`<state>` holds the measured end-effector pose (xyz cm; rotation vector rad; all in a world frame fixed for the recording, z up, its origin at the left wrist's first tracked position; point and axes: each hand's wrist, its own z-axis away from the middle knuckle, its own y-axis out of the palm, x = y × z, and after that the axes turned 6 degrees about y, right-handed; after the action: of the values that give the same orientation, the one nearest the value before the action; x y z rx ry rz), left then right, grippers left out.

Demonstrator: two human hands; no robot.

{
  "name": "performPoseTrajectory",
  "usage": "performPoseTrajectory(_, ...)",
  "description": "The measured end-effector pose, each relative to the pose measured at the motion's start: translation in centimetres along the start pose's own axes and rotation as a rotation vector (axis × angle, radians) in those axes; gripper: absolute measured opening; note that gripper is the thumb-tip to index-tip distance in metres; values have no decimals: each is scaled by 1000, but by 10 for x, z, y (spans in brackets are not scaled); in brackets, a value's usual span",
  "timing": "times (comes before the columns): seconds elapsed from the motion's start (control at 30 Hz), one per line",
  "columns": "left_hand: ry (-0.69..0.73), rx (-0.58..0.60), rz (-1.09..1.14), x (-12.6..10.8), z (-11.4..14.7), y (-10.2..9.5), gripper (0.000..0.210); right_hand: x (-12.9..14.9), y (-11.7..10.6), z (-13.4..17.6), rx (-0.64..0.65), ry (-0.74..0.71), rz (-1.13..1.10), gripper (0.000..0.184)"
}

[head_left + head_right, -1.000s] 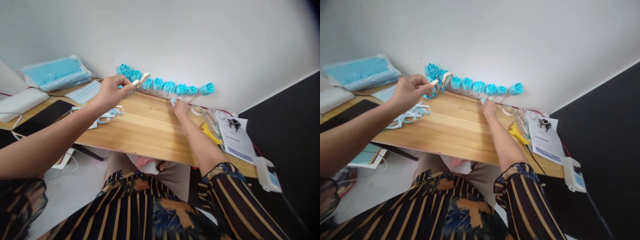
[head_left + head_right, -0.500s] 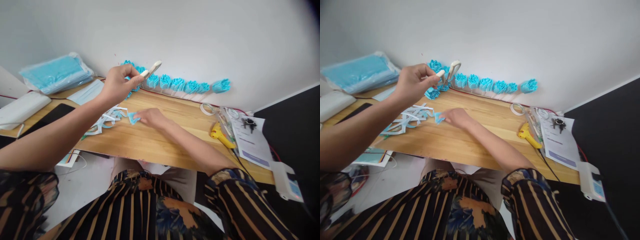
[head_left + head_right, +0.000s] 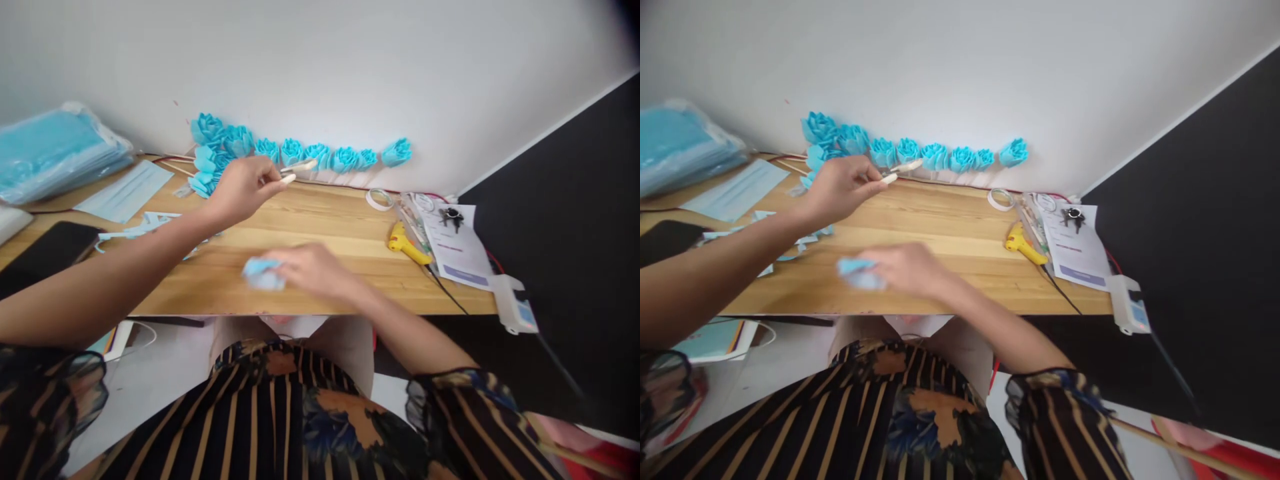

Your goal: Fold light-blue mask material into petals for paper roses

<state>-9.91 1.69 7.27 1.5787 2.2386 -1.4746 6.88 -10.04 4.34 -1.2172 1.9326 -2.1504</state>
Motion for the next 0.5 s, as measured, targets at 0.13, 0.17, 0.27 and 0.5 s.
performPoseTrajectory(0.13, 43, 38, -81, -1, 10, 15, 23, -114, -81, 11, -366, 403, 278, 37)
performPoseTrajectory(0.17, 60, 61, -97, -3, 10, 21, 23, -139, -93, 11, -407, 485, 358, 38)
performPoseTrajectory(0.27, 125, 134, -123, -9, 8, 46, 25, -188, -105, 8, -367, 644, 538, 34)
performPoseTrajectory(0.5, 268, 225, -162, 5, 7, 98, 22, -155, -79, 82, -53, 400, 402, 32)
